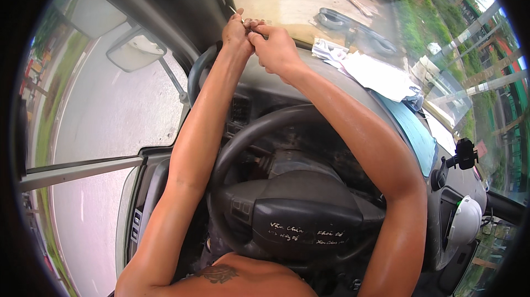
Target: The person uses a screwdriver to adjust a component near the windshield frame inside a truck cab. They then wipe the dashboard with a white cloth.
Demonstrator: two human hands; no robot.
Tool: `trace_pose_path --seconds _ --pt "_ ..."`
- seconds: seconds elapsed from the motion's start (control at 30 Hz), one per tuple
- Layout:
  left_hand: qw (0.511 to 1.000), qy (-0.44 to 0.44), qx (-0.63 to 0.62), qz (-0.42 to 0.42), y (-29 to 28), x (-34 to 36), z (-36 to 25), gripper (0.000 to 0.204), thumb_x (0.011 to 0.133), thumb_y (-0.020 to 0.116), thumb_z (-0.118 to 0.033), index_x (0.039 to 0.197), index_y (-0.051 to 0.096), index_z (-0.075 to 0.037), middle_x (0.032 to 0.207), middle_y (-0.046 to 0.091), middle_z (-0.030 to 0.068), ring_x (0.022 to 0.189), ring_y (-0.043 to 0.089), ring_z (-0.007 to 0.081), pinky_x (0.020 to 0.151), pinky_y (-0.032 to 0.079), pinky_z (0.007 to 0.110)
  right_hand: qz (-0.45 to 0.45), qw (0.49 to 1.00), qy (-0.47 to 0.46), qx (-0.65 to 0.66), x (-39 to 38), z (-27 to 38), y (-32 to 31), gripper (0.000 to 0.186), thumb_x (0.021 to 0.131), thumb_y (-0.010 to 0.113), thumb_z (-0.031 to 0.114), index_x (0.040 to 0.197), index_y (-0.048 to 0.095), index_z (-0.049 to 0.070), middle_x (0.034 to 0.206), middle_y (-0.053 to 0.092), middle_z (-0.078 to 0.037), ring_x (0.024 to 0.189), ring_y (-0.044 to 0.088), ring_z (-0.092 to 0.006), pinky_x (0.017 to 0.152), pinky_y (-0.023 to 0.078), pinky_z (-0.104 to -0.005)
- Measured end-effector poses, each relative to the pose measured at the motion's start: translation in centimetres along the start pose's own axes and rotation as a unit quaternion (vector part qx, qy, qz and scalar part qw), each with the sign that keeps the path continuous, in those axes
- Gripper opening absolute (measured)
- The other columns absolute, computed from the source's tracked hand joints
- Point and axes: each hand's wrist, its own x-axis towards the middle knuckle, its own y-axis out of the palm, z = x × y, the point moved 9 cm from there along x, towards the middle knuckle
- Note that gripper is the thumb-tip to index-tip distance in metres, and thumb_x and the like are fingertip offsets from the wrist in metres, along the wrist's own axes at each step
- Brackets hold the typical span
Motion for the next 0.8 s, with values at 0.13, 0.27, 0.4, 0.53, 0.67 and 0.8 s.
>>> trace_pose_path --seconds 0.13,0.27,0.4,0.53,0.67,0.8 --pt "1.0 -0.002 0.003 -0.008 -0.5 0.3 0.2 0.032 0.109 0.027 -0.024 0.132 0.042 -0.007 0.063 0.039 0.0012 0.053 0.042 0.0156 0.072 0.056 0.045 0.007 1.0 0.009 -0.005 0.2 -0.2 0.2 0.03 0.1 0.054 0.022 0.125 0.061 0.005 0.075 0.048 0.001 0.054 0.041 -0.0055 0.043 0.029 -0.0219" --pt "1.0 -0.013 -0.026 0.005 -0.7 1.0 0.2 0.034 0.108 0.027 -0.025 0.136 0.039 -0.009 0.061 0.038 0.0012 0.052 0.044 0.0167 0.059 0.053 0.044 0.004 1.0 0.003 -0.024 0.3 -0.1 0.4 0.031 0.101 0.054 0.022 0.126 0.061 0.005 0.076 0.049 0.001 0.055 0.042 -0.0058 0.043 0.031 -0.0224" --pt "1.0 -0.007 -0.019 -0.003 -0.7 1.2 0.3 0.032 0.109 0.028 -0.024 0.134 0.04 -0.009 0.063 0.038 0.0015 0.052 0.042 0.016 0.06 0.052 0.042 0.0 0.999 -0.011 -0.045 0.6 -0.2 0.4 0.032 0.101 0.053 0.023 0.127 0.06 0.005 0.076 0.05 0.0 0.055 0.042 -0.0061 0.044 0.032 -0.0232" --pt "1.0 -0.011 -0.024 -0.018 -0.6 0.8 0.2 0.03 0.109 0.028 -0.023 0.13 0.043 -0.007 0.066 0.038 0.0016 0.054 0.039 0.0145 0.06 0.049 0.04 -0.006 0.999 -0.016 -0.043 1.1 -0.8 0.3 0.033 0.101 0.053 0.023 0.126 0.06 0.004 0.077 0.05 0.0 0.055 0.042 -0.0065 0.044 0.032 -0.0233" --pt "0.999 -0.006 -0.036 -0.023 -1.0 1.8 0.3 0.027 0.109 0.029 -0.023 0.128 0.043 -0.01 0.063 0.037 0.0016 0.048 0.037 0.0145 0.054 0.047 0.04 0.004 1.0 0.018 0.016 1.2 -1.3 0.7 0.034 0.101 0.053 0.024 0.127 0.059 0.004 0.077 0.05 0.0 0.054 0.042 -0.0071 0.044 0.032 -0.0237" --pt "0.999 -0.013 -0.041 0.01 -1.1 3.2 -0.2 0.027 0.108 0.029 -0.024 0.127 0.044 -0.011 0.061 0.036 0.0016 0.047 0.038 0.0146 0.055 0.048 0.041 -0.028 1.0 -0.003 -0.001 2.5 -1.8 0.9 0.037 0.098 0.055 0.024 0.129 0.063 0.007 0.076 0.059 -0.008 0.053 0.052 -0.0131 0.045 0.042 -0.0321"
